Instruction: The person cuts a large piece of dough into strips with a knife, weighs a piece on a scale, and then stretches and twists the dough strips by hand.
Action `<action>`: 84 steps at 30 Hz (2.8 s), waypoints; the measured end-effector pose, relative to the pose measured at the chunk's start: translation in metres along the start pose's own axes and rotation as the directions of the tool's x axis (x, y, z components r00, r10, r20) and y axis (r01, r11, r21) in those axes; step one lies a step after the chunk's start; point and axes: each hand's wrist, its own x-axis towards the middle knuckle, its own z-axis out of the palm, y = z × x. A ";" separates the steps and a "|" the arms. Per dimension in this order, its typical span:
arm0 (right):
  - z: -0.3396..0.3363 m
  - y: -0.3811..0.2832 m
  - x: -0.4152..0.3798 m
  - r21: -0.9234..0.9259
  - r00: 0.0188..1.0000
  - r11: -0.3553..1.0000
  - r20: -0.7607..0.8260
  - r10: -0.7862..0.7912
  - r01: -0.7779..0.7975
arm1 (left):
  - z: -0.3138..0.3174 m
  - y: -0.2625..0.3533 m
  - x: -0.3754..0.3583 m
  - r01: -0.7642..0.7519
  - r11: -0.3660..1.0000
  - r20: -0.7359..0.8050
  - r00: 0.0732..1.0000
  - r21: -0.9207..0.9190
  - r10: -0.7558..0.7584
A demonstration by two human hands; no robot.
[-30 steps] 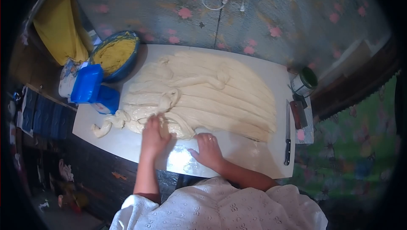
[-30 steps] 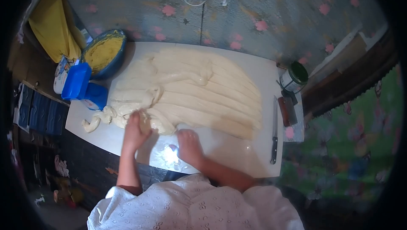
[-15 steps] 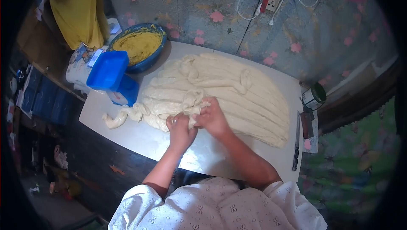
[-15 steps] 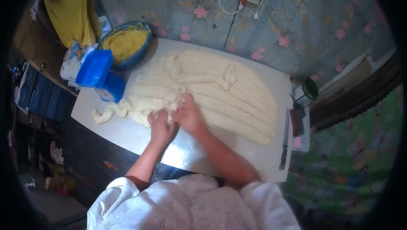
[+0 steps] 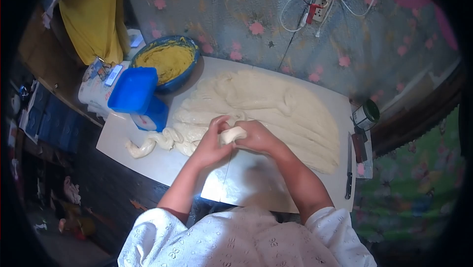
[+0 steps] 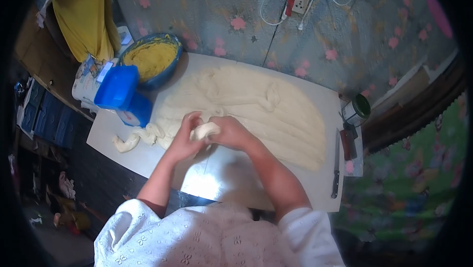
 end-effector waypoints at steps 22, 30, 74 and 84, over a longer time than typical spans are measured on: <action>0.040 0.004 -0.052 -0.108 0.938 0.976 0.311 -0.150 0.191 | 0.011 0.009 -0.082 -0.160 0.948 0.208 0.973 0.275 0.104; 0.004 -0.013 -0.047 0.114 0.920 0.990 0.373 -0.119 0.082 | -0.035 -0.072 -0.076 0.001 0.798 0.073 0.996 0.603 -0.057; 0.113 -0.026 0.016 0.326 0.910 0.899 0.195 -0.366 0.292 | -0.056 -0.100 -0.101 0.236 0.874 -0.263 0.956 0.425 -0.130; 0.125 -0.065 0.004 0.273 0.855 0.833 0.064 -0.514 0.481 | -0.093 -0.045 -0.093 -0.015 0.988 -0.474 0.878 -0.154 -0.060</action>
